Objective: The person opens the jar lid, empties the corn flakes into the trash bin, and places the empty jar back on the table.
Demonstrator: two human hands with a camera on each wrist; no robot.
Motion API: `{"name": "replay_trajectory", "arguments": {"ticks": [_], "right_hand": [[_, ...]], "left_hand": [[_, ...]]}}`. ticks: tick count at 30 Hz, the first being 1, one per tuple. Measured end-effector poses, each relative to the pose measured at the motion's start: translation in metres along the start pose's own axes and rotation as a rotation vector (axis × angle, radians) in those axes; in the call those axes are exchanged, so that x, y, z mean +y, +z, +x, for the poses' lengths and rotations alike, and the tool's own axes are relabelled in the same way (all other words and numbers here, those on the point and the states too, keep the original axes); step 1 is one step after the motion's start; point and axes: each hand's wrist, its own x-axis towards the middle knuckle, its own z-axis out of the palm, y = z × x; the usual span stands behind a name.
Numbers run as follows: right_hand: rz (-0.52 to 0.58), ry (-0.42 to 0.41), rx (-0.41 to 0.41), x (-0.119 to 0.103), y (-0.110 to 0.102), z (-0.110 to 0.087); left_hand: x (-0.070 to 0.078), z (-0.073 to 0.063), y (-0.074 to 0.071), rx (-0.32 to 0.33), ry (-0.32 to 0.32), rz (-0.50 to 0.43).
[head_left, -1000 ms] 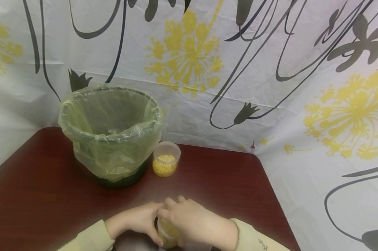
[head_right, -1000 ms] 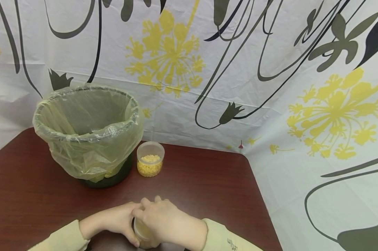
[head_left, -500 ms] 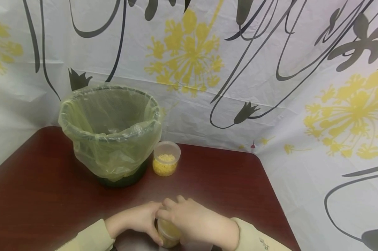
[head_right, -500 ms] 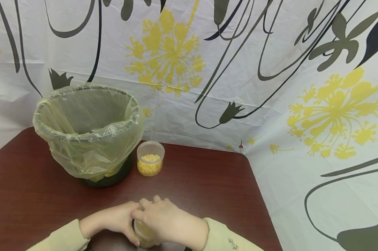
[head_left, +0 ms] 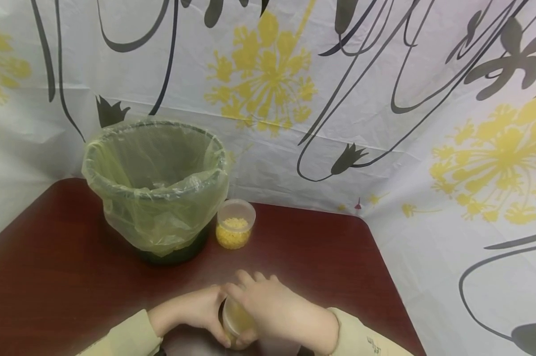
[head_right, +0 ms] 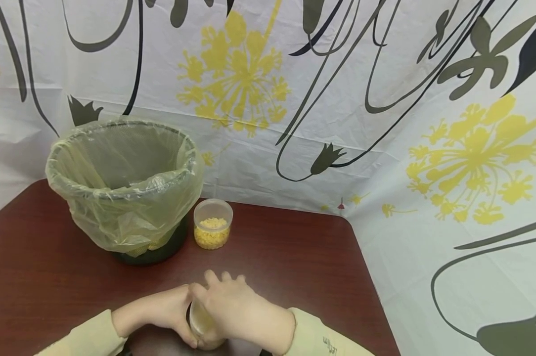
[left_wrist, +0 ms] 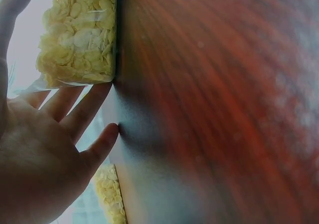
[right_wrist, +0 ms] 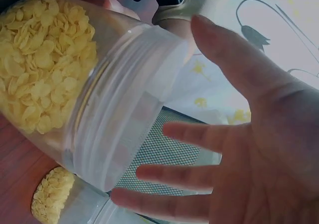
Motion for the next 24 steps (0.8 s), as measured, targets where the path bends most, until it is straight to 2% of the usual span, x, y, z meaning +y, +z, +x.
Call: {"name": "replay_trajectory", "arguments": {"ticks": [4, 10, 24], "right_hand": [[0.012, 0.032, -0.021, -0.0014, 0.0016, 0.0012], [0.028, 0.042, -0.009, -0.0014, 0.0041, 0.0006], [-0.074, 0.018, 0.011, -0.0033, 0.0051, 0.0013]], "left_hand": [[0.0002, 0.0007, -0.0002, -0.012, -0.013, 0.015], [-0.0001, 0.0009, 0.0002, -0.006, -0.020, 0.026], [-0.0002, 0.0011, 0.0013, -0.007, -0.023, 0.009]]}}
